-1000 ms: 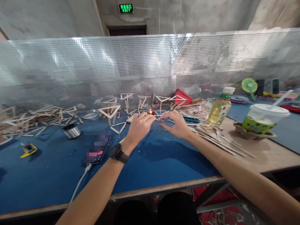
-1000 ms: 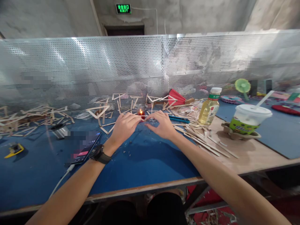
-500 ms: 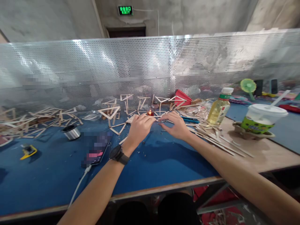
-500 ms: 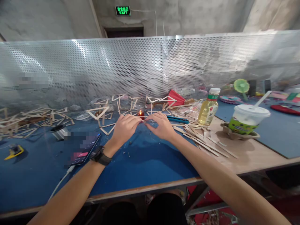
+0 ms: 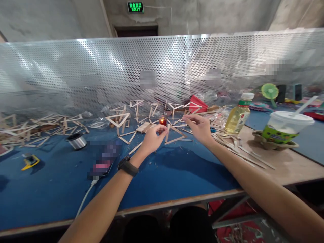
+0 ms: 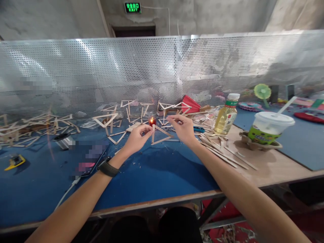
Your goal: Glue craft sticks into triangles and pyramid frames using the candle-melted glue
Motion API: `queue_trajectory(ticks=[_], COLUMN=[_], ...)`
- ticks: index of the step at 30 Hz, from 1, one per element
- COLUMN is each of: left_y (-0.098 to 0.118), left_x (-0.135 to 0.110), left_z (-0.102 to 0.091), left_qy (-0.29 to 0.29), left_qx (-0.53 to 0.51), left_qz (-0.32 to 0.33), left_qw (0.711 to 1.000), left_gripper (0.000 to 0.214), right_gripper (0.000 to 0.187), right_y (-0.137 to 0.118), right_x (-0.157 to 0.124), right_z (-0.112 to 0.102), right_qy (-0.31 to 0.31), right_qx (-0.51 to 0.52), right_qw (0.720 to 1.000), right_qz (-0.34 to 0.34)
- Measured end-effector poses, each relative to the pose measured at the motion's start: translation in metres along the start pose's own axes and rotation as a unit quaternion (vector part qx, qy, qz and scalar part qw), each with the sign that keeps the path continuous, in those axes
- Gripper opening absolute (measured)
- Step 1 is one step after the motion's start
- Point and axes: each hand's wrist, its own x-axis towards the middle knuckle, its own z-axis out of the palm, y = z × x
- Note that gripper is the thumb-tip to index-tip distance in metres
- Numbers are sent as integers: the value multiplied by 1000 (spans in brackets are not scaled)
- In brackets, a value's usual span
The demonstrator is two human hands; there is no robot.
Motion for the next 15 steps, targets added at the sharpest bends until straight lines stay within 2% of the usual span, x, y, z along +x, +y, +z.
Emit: queue_trajectory(ticks=[6, 11, 15], left_y=[-3, -2, -3], left_x=[0, 0, 0], left_z=[0, -2, -3], left_qy=[-16, -45, -46], left_qx=[-14, -11, -20], left_qz=[-3, -4, -6], left_qw=[1000, 999, 999], left_gripper=[18, 19, 17], right_gripper=[35, 44, 51], right_y=[13, 15, 15], right_x=[6, 8, 8], right_z=[-3, -7, -9], right_qy=[-24, -65, -96], right_qx=[2, 1, -7], right_qw=[999, 998, 995], right_qz=[30, 20, 36])
